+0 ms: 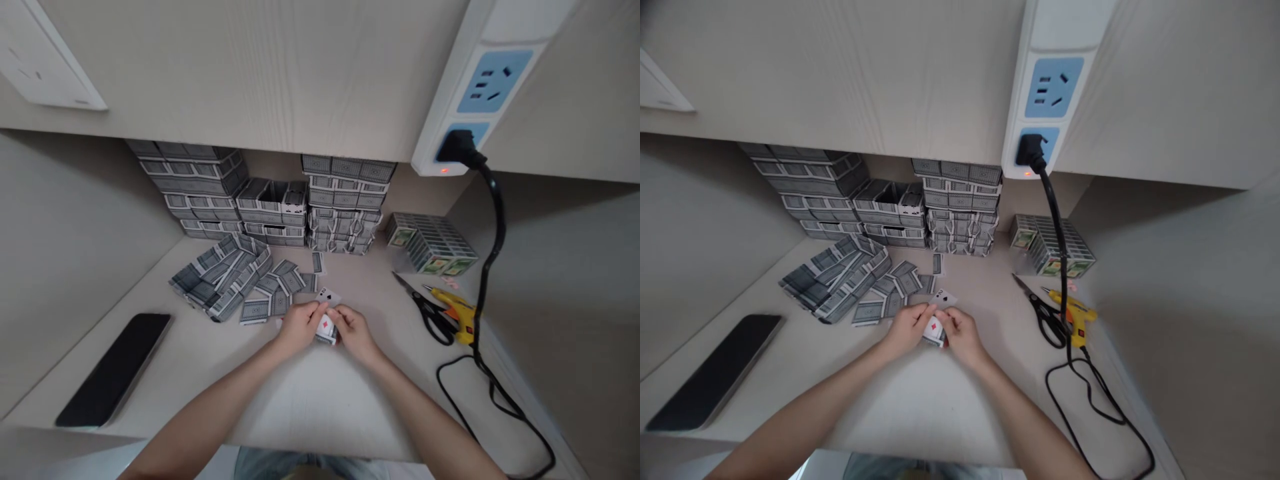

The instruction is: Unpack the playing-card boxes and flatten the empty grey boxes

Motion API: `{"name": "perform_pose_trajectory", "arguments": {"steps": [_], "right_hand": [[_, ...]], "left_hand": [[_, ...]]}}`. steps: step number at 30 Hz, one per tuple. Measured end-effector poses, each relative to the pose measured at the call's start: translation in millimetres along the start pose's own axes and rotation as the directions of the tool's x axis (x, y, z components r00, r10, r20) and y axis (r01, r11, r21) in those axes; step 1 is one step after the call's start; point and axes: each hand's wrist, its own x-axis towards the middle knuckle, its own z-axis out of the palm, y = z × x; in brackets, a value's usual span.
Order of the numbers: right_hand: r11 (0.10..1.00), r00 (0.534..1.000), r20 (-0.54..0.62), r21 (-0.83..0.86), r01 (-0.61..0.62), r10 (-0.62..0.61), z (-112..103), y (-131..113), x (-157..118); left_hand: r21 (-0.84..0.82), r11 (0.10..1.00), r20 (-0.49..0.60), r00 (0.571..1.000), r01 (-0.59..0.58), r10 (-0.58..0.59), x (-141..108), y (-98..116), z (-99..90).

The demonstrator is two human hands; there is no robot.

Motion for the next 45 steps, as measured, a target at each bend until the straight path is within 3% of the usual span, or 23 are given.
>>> {"name": "perform_pose_trajectory", "arguments": {"steps": [5,12,20,29,37,42,45], "right_hand": [[0.998,1.000,0.005,0.066,0.014,-0.014,1.2,2.3,2.4],[0.992,0.993,-0.114,0.116,0.045,-0.032,-1.1,10.7,7.3],[0.992,0.989,-0.102,0.055,0.115,-0.109,-2.6,16.6,8.2],[0.994,0.975,-0.193,0.005,0.113,-0.110,-5.2,14.1,10.7],[0.995,0.982,-0.157,-0.024,0.101,-0.104,-9.4,10.8,9.2],[0.997,0.992,-0.121,0.061,0.045,-0.038,-10.4,1.3,7.1],[0.990,1.000,-0.031,0.143,0.001,0.003,-11.6,-7.1,5.2]], "left_hand": [[-0.027,0.998,-0.162,0.985,0.056,-0.059,3.3,-1.0,-6.9],[-0.012,0.999,-0.101,0.994,-0.034,0.032,3.0,0.5,-6.7],[0.008,0.993,-0.059,0.991,-0.116,0.116,0.9,0.2,-4.6],[0.025,0.982,-0.098,0.977,-0.188,0.190,4.0,1.2,-7.1],[0.002,0.970,-0.052,0.969,-0.241,0.241,5.8,-10.0,0.4],[-0.020,0.975,-0.047,0.974,-0.222,0.221,7.4,-11.9,-2.6],[-0.007,0.986,-0.070,0.983,-0.168,0.167,8.3,-12.7,-2.4]]}}
